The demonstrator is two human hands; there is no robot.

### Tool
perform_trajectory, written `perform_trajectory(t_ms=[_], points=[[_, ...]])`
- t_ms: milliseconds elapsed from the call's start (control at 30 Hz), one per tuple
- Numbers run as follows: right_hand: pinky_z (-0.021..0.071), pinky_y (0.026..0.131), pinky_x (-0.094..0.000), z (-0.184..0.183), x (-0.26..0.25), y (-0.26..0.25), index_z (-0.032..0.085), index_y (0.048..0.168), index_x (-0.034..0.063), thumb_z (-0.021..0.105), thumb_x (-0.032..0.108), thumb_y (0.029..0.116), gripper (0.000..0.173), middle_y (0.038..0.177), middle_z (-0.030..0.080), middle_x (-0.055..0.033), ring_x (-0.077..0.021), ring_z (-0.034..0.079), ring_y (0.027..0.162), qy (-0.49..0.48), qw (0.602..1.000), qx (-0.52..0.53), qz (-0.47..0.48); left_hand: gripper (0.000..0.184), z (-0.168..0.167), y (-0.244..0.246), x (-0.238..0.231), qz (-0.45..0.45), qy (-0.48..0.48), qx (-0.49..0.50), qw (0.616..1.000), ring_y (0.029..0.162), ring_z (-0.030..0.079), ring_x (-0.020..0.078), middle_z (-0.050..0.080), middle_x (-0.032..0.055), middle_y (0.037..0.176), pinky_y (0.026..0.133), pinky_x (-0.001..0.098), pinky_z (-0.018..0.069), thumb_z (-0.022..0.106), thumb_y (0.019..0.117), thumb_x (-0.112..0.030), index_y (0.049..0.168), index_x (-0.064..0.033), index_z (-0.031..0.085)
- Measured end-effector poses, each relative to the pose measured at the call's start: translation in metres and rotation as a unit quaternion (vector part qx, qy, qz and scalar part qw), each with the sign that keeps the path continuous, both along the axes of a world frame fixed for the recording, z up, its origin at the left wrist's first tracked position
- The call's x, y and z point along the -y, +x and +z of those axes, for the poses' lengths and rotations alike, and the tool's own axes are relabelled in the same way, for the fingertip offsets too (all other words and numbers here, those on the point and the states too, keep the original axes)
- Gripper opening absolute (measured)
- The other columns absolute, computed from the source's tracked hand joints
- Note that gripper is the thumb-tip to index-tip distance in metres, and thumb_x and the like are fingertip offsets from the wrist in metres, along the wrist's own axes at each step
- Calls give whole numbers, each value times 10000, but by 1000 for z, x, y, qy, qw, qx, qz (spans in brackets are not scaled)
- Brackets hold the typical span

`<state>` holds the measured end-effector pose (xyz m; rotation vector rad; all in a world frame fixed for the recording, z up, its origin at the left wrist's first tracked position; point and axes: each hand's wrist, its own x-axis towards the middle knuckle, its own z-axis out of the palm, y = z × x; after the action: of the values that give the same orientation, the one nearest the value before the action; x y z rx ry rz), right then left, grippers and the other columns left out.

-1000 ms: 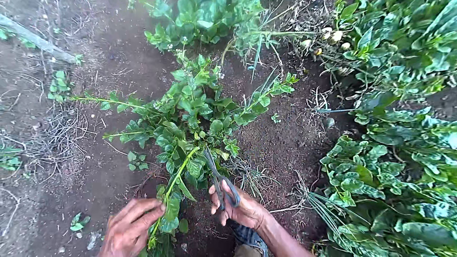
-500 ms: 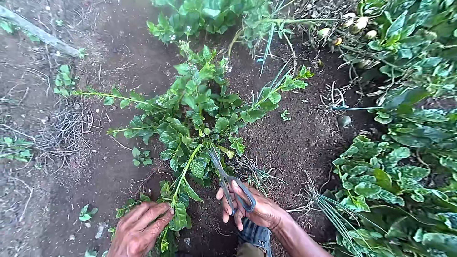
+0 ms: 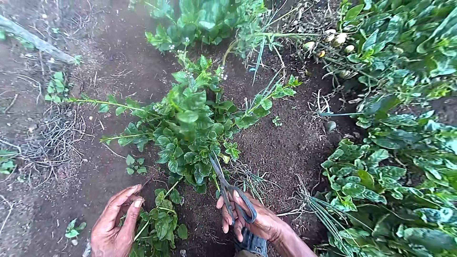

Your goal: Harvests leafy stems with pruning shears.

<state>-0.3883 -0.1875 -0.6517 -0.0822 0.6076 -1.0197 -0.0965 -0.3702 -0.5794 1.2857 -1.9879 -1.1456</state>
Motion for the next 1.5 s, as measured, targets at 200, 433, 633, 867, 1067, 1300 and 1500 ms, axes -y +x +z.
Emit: perform_trajectory(t_ms=[200,433,633,867,1067,1300,1500], points=[[596,533,-294,1,-13,5,642,1222,80,518,630,995,608,877,709,-84,-181,726,727,15,1000,15,-17,349,7,-28,14,-32,13,39,999,969,670,52,666,69,1226,792,202,589,650,987,-196,1278,-3,639],[584,499,-304,29,0,-17,621,1174,68,510,567,1028,532,824,712,-62,-178,719,683,77,964,-172,-186,724,27,-112,46,-28,81,84,993,1025,673,90,621,55,1328,735,224,593,731,885,-383,1465,-38,469],[584,876,-394,3,85,-175,406,1400,-3,765,268,907,667,1214,635,-120,-184,671,1015,128,669,-645,-347,303,31,-103,22,-191,175,164,952,810,697,42,739,-37,940,688,246,590,641,965,-341,1130,-101,723],[561,801,-437,-3,151,-234,562,1206,23,755,150,853,422,982,675,-115,-204,674,875,90,604,-735,-294,222,34,-136,10,-253,141,73,954,798,682,13,734,-60,944,683,188,582,628,1000,-289,1090,-114,732],[606,613,-313,88,127,-119,541,1235,28,709,52,911,365,939,694,-72,-133,689,739,-101,605,-748,-254,451,13,-231,27,-179,83,-38,980,849,690,79,638,31,1306,685,237,611,683,948,-126,1389,-111,590],[623,716,-266,98,114,-115,596,1178,65,685,220,974,272,1077,729,-30,-111,714,905,-197,756,-584,-221,164,2,-209,47,-112,65,-94,987,719,684,69,753,-6,1029,618,223,583,650,988,-115,1125,-72,728],[623,723,-320,25,14,-86,647,1159,109,516,673,966,610,905,729,-35,-161,725,813,-71,954,-228,-183,151,-7,-136,58,-10,174,-142,974,744,706,86,755,8,1101,636,220,597,653,990,-146,1122,-125,721]])
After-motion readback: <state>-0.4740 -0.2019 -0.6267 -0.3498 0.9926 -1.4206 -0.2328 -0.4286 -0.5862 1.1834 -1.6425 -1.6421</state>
